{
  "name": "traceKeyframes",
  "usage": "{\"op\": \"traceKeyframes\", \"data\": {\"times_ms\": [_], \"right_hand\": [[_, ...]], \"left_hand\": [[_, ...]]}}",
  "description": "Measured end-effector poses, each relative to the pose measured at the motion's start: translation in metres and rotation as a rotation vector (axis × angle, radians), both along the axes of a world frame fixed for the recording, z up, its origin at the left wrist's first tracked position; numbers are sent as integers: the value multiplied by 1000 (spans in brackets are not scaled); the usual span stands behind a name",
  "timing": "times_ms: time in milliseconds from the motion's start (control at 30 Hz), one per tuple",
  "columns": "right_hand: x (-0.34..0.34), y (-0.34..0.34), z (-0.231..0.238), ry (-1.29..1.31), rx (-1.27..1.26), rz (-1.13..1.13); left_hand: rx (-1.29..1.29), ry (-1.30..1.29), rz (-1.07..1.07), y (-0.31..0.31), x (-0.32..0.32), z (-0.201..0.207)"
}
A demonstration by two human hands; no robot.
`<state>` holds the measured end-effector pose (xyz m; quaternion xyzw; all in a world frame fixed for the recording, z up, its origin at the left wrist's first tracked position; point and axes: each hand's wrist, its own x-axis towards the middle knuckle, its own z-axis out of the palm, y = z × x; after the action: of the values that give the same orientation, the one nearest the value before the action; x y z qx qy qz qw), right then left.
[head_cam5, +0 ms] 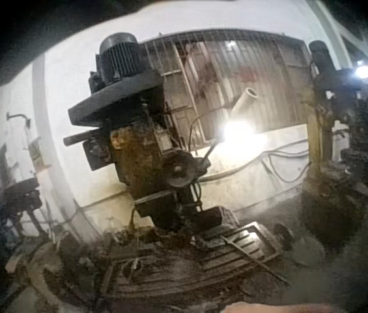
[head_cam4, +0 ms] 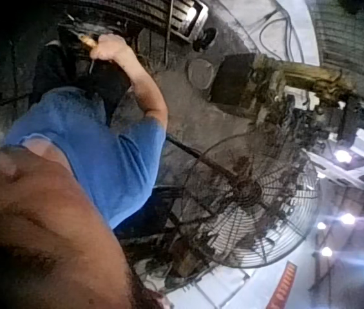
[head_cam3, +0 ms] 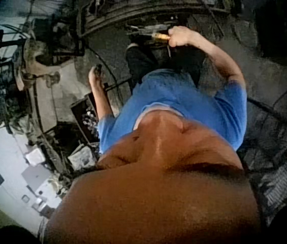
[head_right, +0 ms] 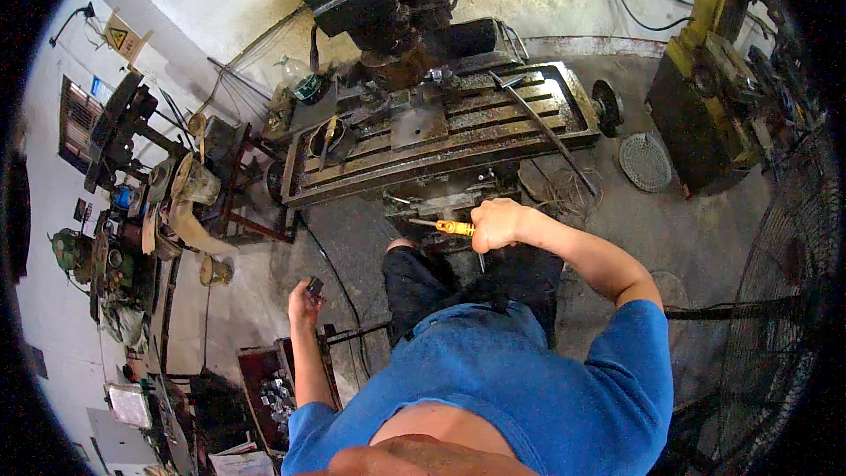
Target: The person uses a hand tool to remove shavings from a metal workpiece on a milling machine, then turns a handle to adjust the table, and reaches into a bin to handle small metal components.
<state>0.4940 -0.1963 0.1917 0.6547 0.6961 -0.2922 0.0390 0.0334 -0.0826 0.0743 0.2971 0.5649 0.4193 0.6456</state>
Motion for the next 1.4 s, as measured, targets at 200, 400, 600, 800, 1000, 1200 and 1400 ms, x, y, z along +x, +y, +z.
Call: {"op": "traceKeyframes", "data": {"times_ms": [200, 400, 600, 800, 1000, 1200, 1400], "right_hand": [[-7, -11, 26, 49, 95, 45], [-24, -27, 19, 136, 153, 167], [23, -1, 42, -59, 303, -283], [45, 76, 15, -93, 296, -481], [35, 107, 14, 16, 276, -452], [83, 82, -1, 579, 374, -539], [85, 67, -87, 621, 521, -583]], "left_hand": [[-35, -45, 51, -11, 40, 1], [15, -129, -222, -2, 144, 24], [182, 35, -363, 37, 187, 50], [442, 301, -454, 90, 274, 76], [953, 1005, -355, 131, 320, 80], [1004, 1241, -465, 154, 351, 85], [1120, 1354, -671, 169, 355, 80]]}}
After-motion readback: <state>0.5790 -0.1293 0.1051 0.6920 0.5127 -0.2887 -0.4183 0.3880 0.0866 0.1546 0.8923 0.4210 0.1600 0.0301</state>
